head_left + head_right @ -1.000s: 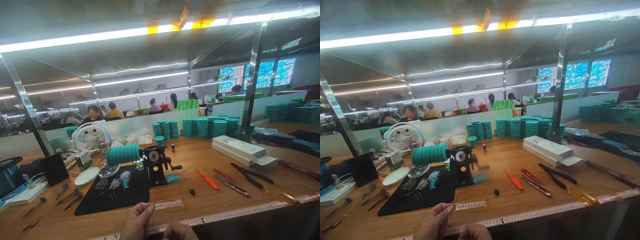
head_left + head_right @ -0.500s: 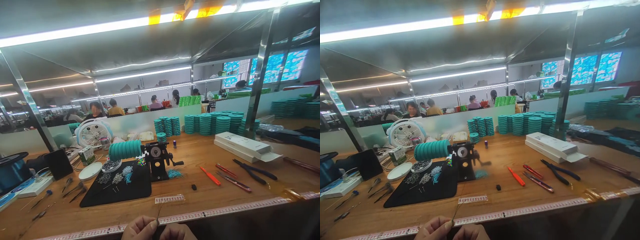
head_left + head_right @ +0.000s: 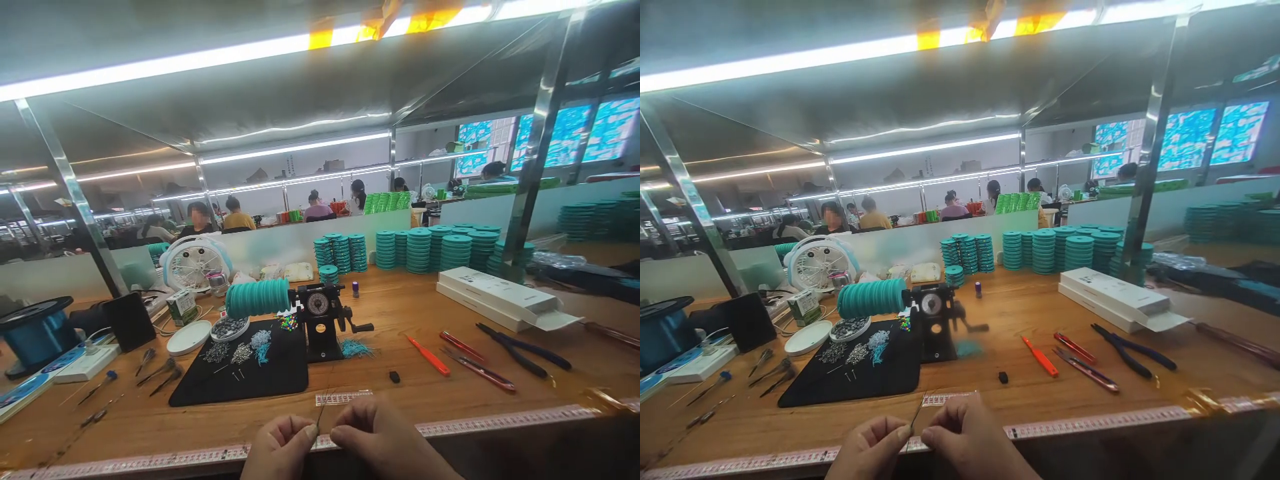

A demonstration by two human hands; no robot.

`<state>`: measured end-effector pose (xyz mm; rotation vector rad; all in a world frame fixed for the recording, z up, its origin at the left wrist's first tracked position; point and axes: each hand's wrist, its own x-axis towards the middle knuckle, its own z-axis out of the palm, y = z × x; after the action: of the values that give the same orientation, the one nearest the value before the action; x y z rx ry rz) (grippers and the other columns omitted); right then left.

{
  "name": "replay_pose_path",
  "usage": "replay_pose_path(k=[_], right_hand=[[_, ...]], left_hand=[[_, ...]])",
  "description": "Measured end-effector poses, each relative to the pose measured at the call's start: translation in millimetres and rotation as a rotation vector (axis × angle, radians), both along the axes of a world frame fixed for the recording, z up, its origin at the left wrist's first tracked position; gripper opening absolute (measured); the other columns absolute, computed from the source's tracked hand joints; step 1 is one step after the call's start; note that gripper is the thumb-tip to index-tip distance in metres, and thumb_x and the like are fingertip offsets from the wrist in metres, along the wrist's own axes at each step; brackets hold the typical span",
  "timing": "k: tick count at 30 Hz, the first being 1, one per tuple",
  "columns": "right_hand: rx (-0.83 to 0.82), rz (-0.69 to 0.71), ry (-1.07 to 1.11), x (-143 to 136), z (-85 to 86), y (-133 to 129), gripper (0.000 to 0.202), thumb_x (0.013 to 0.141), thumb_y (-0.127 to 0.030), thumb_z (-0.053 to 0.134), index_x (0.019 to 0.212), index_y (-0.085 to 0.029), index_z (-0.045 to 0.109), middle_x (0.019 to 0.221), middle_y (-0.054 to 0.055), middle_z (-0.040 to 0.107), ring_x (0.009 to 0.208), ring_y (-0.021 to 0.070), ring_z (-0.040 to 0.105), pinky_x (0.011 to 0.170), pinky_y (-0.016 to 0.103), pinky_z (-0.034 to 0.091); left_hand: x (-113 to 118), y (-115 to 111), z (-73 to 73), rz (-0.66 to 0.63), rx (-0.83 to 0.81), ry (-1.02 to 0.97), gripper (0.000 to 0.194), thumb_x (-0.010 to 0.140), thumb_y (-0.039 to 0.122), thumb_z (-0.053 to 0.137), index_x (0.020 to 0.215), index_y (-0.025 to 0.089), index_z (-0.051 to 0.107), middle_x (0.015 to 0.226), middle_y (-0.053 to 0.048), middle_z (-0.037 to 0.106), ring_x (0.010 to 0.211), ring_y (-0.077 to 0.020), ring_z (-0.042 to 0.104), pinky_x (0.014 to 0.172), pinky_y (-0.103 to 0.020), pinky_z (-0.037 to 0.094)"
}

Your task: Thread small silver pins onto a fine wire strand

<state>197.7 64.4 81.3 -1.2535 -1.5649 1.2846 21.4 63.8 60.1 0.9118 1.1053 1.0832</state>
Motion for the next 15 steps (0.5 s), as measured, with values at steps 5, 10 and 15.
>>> replay_pose_path(k=[5, 10, 15], right_hand=[[-0.071, 0.072, 0.136, -8, -10.3, 18, 0.008, 0.06, -0.016, 0.062, 0.053, -0.013, 0.063, 0.048, -0.004, 0.053, 0.05, 0.0091, 0.044, 0.05, 0.022, 0.03], [-0.25, 0.044, 0.709, -23, -21.2, 29, 0.036, 0.058, -0.042, 0.077, 0.06, -0.018, 0.05, 0.041, -0.01, 0.043, 0.033, 0.0011, 0.021, 0.036, 0.018, 0.012], [-0.323, -0.018, 0.998, -40, -11.7, 27, 0.046, 0.049, -0.042, 0.087, 0.062, -0.018, 0.05, 0.042, -0.013, 0.034, 0.037, 0.0006, 0.015, 0.034, 0.016, 0.009]], left_hand=[[2, 13, 6.3, -0.038, 0.017, 0.043, 0.04, 0.051, 0.045, 0.084, 0.059, 0.011, 0.065, 0.039, 0.006, 0.047, 0.037, -0.003, 0.028, 0.04, -0.018, 0.02], [12, 22, 17.7, -0.007, -0.166, -0.261, 0.053, 0.036, 0.043, 0.088, 0.05, 0.02, 0.042, 0.031, 0.015, 0.026, 0.031, 0.0006, 0.011, 0.034, -0.016, 0.005], [12, 26, 20.9, -0.072, -0.237, -0.548, 0.054, 0.043, 0.03, 0.089, 0.049, 0.019, 0.036, 0.032, 0.014, 0.031, 0.03, 0.0019, 0.014, 0.03, -0.013, 0.01]])
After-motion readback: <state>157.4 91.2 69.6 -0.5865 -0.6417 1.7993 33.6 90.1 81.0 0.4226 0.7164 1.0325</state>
